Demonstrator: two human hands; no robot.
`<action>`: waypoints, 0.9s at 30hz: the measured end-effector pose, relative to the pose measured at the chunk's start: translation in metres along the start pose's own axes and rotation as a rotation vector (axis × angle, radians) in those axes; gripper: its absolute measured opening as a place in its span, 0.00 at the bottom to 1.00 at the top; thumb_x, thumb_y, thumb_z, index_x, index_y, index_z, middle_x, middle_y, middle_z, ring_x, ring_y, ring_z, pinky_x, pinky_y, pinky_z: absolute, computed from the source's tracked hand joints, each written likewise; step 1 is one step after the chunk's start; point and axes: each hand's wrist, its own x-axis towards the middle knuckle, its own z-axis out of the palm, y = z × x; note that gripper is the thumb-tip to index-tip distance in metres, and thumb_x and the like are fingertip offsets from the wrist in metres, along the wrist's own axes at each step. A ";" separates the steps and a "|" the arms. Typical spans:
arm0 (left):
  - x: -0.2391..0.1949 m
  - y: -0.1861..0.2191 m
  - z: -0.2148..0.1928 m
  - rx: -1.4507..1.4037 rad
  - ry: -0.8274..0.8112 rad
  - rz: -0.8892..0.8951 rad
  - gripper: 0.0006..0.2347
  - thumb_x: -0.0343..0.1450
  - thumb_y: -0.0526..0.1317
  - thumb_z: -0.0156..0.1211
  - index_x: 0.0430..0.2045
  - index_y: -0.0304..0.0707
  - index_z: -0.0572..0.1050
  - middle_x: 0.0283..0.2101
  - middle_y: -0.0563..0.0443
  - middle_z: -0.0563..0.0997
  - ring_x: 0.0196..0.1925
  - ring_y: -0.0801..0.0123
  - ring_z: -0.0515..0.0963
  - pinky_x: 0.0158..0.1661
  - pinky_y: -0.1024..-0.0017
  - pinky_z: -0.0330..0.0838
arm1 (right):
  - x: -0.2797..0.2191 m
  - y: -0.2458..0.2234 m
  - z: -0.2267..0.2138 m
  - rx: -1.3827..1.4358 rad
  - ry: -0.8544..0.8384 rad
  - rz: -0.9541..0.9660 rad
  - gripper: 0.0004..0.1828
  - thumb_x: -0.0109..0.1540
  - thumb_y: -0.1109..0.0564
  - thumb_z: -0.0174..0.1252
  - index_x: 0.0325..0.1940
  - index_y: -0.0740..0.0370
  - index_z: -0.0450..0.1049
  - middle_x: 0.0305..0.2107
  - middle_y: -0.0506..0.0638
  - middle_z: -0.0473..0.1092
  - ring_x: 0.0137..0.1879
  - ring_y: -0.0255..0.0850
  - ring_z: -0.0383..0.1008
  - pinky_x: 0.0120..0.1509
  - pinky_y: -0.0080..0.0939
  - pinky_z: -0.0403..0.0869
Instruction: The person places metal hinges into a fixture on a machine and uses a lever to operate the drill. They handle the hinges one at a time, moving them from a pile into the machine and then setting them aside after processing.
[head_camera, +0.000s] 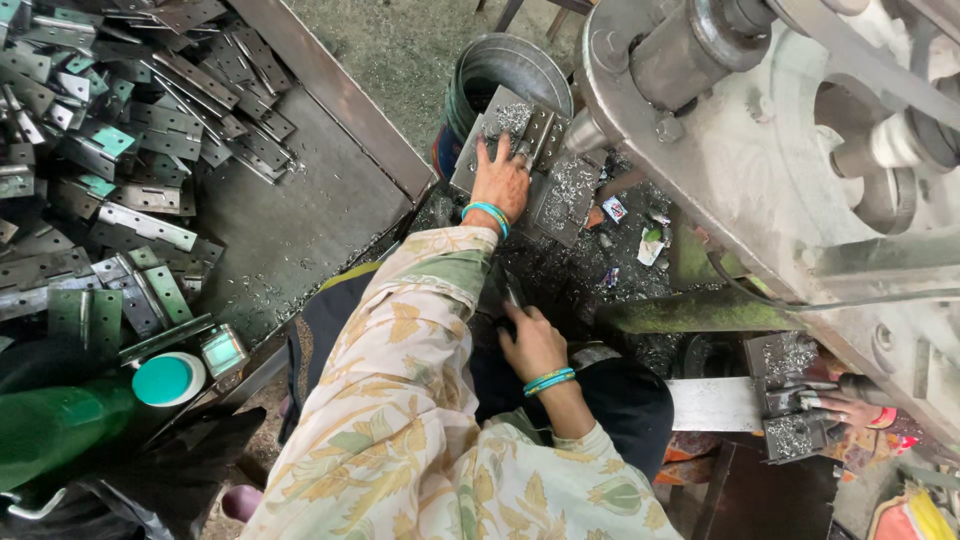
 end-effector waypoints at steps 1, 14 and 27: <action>-0.001 0.001 0.001 -0.022 -0.017 -0.006 0.17 0.73 0.44 0.50 0.53 0.39 0.79 0.58 0.51 0.78 0.73 0.45 0.55 0.65 0.27 0.41 | 0.000 0.000 0.000 -0.010 -0.009 0.008 0.24 0.59 0.50 0.61 0.60 0.51 0.74 0.47 0.58 0.74 0.46 0.62 0.77 0.48 0.60 0.76; -0.008 0.000 -0.008 -0.001 -0.013 0.022 0.15 0.72 0.43 0.52 0.49 0.41 0.81 0.58 0.54 0.78 0.74 0.45 0.55 0.66 0.27 0.42 | -0.024 0.021 0.082 0.050 0.174 0.004 0.24 0.53 0.54 0.65 0.54 0.52 0.75 0.50 0.57 0.71 0.47 0.60 0.77 0.46 0.59 0.77; -0.004 0.003 -0.016 -0.001 -0.088 0.016 0.16 0.70 0.40 0.51 0.49 0.43 0.80 0.64 0.55 0.74 0.75 0.45 0.53 0.67 0.28 0.40 | -0.002 0.020 0.033 0.012 0.019 0.043 0.22 0.57 0.52 0.63 0.56 0.49 0.76 0.46 0.58 0.72 0.45 0.59 0.78 0.48 0.58 0.77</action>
